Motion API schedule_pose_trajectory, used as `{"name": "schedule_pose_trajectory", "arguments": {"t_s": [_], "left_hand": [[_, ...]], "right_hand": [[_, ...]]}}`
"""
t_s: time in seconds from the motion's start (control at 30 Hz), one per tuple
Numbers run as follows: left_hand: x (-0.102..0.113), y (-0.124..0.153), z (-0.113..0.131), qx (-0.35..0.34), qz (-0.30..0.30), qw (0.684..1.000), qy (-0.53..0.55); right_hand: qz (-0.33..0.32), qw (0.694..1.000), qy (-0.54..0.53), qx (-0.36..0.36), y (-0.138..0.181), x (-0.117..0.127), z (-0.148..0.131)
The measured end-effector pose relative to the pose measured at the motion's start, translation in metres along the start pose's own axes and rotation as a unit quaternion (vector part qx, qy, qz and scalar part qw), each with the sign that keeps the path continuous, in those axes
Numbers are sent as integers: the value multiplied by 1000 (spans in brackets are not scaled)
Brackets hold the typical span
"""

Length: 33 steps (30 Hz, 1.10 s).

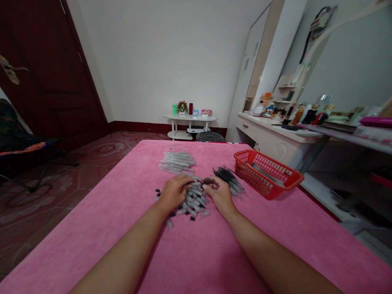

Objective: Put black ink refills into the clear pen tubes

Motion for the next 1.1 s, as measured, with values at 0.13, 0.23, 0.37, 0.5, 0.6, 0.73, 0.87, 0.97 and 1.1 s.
{"name": "schedule_pose_trajectory", "arguments": {"t_s": [0.13,0.23,0.37,0.5,0.6,0.73,0.87,0.97,1.1], "left_hand": [[-1,0,-1,3,-3,1000,-8],[-1,0,-1,6,-1,1000,-9],[-1,0,-1,6,-1,1000,-5],[-1,0,0,3,-6,1000,-5],[-1,0,1,-2,-5,1000,-4],[-2,0,4,-13,-4,1000,-11],[0,-1,10,-26,10,999,-15],[2,-1,15,-35,26,999,-6],[4,-2,16,-37,38,999,0]], "right_hand": [[0,999,30,17,-1,0,-3],[2,999,42,24,-1,-1,-5],[-1,999,41,21,-1,-2,-3],[0,999,41,23,-2,-1,-3],[-8,999,44,25,-1,-3,-3],[-11,999,46,23,-1,-3,-2],[-11,998,53,18,-2,-1,1],[-19,994,106,25,-1,-1,0],[-24,984,173,31,3,-1,-1]]}}
Point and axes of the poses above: each hand's wrist, its own y-axis away from the middle knuckle, its own x-axis out of the back of the hand, z = x × y, the point moved 10 cm from there along -y, towards the middle knuckle, and after that the axes turned 15 degrees about -y, right-handed, at the moved point
